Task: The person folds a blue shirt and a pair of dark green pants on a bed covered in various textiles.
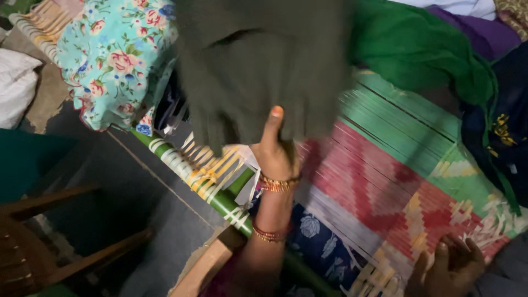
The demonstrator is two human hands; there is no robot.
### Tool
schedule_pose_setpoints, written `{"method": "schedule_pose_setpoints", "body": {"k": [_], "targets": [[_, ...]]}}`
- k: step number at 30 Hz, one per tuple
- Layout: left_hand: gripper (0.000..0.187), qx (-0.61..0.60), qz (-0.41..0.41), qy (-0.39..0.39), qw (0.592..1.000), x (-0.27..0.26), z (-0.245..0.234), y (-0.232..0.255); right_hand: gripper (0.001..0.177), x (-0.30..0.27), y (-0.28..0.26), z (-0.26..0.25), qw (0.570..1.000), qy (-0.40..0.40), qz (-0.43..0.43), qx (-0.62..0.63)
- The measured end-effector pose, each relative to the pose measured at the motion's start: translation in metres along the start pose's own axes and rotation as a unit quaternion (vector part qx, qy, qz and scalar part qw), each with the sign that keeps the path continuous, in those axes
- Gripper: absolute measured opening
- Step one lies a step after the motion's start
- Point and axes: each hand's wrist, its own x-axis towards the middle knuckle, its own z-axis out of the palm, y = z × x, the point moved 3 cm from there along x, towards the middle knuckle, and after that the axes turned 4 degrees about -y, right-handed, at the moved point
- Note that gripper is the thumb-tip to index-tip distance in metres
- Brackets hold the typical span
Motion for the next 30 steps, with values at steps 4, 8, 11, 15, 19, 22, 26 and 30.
{"method": "schedule_pose_setpoints", "body": {"k": [4, 8, 11, 15, 19, 22, 26, 30], "targets": [[0.072, -0.054, -0.229, 0.043, 0.971, 0.044, -0.037, -0.054, 0.036, 0.010, -0.027, 0.005, 0.993, -0.020, 0.049, -0.105], [0.084, -0.065, -0.176, 0.057, 0.981, 0.054, -0.042, -0.063, 0.047, 0.002, -0.061, 0.023, 0.952, -0.077, -0.150, -0.254], [0.085, -0.015, -0.208, 0.094, 0.974, 0.050, -0.028, -0.052, 0.046, -0.003, -0.042, 0.020, 0.993, -0.035, -0.034, -0.104], [0.093, -0.075, -0.114, -0.002, 0.991, 0.058, 0.006, -0.053, 0.048, 0.003, -0.024, 0.020, 0.999, -0.006, -0.010, -0.040], [0.097, -0.146, -0.110, -0.074, 0.980, 0.086, 0.024, -0.111, 0.049, -0.003, -0.027, 0.017, 0.995, -0.041, -0.039, -0.082], [0.090, -0.130, -0.195, 0.065, 0.970, 0.089, 0.012, -0.137, 0.050, -0.003, -0.015, 0.009, 0.991, -0.044, -0.023, -0.121], [0.090, -0.084, -0.290, -0.085, 0.950, 0.032, 0.014, -0.099, 0.046, 0.005, 0.025, 0.011, 0.998, 0.004, 0.011, 0.057], [0.085, 0.270, -0.153, -0.352, 0.883, -0.001, 0.069, -0.025, 0.037, -0.003, 0.002, 0.019, 0.992, 0.038, 0.070, 0.101]]}}
